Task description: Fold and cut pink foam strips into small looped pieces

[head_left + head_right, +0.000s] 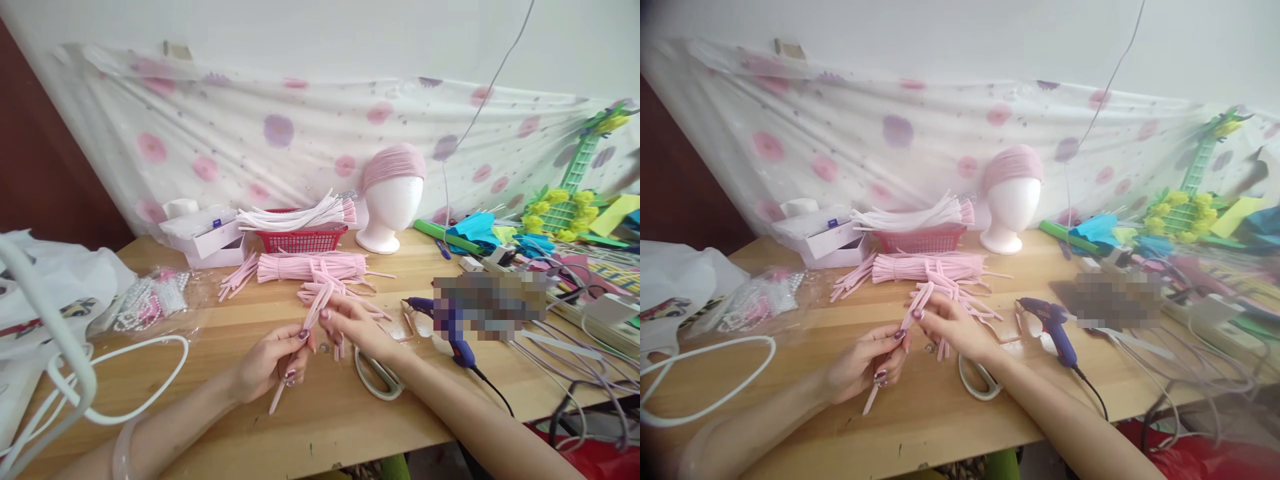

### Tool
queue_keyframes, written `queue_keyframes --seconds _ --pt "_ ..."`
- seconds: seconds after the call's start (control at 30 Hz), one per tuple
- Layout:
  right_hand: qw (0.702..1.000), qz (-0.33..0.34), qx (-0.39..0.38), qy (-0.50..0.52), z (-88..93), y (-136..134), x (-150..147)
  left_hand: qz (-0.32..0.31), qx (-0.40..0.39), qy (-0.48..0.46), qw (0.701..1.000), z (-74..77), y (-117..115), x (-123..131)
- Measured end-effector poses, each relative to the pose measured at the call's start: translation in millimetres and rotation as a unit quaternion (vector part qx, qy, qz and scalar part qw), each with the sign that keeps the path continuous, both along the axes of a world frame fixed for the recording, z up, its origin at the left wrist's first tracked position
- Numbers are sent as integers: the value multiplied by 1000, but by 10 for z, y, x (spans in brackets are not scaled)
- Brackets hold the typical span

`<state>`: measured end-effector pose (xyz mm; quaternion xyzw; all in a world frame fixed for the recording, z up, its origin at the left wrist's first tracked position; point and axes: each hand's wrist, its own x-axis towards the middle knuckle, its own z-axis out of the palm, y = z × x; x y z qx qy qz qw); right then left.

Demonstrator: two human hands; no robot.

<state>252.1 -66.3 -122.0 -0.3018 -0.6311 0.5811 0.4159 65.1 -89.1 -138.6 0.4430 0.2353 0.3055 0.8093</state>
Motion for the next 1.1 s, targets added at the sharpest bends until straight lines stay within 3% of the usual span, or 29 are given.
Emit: queue_keyframes --seconds 0.1,0.27,0.43,0.53,0.7,0.87,1.1 --pt "997 23 47 -65 -23 -100 -84 8 27 52 998 -30 -5 20" --pt "977 -60 141 -150 -75 -107 -88 65 159 188 967 -9 -33 42" --pt "970 -92 151 -164 -108 -107 -103 98 215 219 947 36 -66 44" --pt "955 -117 196 -190 -142 -101 -110 88 213 218 948 26 -67 40" --pt "902 -131 323 -256 -194 -82 -77 78 164 197 964 8 -61 40" --pt "860 -131 402 -285 -207 -68 -47 70 133 169 974 30 -62 32" --pt "853 -142 412 -286 -187 0 23 19 120 166 979 22 -52 15"
